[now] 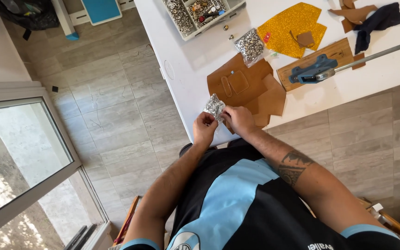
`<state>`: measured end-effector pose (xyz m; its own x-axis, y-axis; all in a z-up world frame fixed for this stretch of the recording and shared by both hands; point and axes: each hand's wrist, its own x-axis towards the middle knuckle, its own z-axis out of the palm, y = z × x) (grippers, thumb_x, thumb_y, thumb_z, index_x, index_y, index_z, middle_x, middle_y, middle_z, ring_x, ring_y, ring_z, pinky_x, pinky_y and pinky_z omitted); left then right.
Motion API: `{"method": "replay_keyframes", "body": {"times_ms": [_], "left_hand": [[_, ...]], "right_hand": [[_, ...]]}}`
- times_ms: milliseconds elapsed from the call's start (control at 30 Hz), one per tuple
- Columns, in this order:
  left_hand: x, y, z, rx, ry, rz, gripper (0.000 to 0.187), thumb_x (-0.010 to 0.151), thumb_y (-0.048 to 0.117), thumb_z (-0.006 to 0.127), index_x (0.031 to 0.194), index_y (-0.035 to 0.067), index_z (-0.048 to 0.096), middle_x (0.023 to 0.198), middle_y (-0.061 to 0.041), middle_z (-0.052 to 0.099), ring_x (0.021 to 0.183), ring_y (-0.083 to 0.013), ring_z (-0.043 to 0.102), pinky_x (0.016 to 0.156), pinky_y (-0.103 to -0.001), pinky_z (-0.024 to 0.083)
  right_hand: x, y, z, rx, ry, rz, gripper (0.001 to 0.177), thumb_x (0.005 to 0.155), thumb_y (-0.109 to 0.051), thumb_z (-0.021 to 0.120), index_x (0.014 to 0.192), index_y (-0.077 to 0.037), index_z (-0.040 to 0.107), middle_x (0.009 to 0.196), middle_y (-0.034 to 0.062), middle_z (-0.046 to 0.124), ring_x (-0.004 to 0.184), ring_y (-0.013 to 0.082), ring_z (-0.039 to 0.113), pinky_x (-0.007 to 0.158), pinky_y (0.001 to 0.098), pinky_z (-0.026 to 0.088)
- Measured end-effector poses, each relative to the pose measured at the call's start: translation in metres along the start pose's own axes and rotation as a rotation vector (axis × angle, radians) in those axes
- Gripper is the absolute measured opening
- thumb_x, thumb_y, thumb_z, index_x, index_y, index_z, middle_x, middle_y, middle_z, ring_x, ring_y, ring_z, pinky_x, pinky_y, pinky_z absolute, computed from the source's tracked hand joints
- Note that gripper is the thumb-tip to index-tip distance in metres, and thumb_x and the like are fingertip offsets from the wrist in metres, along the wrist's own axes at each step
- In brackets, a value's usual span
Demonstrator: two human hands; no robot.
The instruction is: Attaching metal hardware to leather components using a manual press and organizing small parts.
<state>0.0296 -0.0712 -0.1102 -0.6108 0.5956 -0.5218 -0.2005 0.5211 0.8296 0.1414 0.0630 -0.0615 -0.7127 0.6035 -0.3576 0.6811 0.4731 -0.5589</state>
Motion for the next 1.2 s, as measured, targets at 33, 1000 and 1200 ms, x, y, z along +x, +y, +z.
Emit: {"method": "replay_keyframes", "body": {"times_ms": [33,1000,1200], "left_hand": [[0.004,0.006,-0.001,-0.022,0.002,0.014,0.01,0.072,0.007,0.072,0.081,0.009,0.067,0.065,-0.006,0.063,0.063,-0.0152,0.059,0.059,-0.029,0.051],[0.159,0.11,-0.022,0.386,0.193,0.794,0.013,0.068,0.004,0.07,0.075,0.012,0.062,0.068,-0.007,0.057,0.064,-0.0288,0.063,0.064,-0.041,0.054],[0.178,0.134,-0.028,0.413,0.285,0.954,0.019,0.068,0.001,0.07,0.074,0.014,0.057,0.07,-0.001,0.051,0.064,-0.0229,0.059,0.063,-0.036,0.053]], "right_hand": [[0.004,0.0,-0.003,0.019,-0.003,-0.032,0.01,0.099,-0.026,0.066,0.094,-0.017,0.069,0.076,0.0059,0.076,0.077,0.0295,0.075,0.07,0.0399,0.059],[-0.033,0.077,0.002,1.139,0.224,0.369,0.018,0.093,0.002,0.07,0.111,0.006,0.072,0.085,0.0166,0.073,0.063,0.0142,0.07,0.047,0.0142,0.044],[-0.041,0.068,-0.022,1.231,0.241,0.323,0.017,0.095,0.004,0.065,0.111,0.005,0.071,0.092,0.0176,0.074,0.068,0.0164,0.072,0.049,0.0137,0.042]]}}
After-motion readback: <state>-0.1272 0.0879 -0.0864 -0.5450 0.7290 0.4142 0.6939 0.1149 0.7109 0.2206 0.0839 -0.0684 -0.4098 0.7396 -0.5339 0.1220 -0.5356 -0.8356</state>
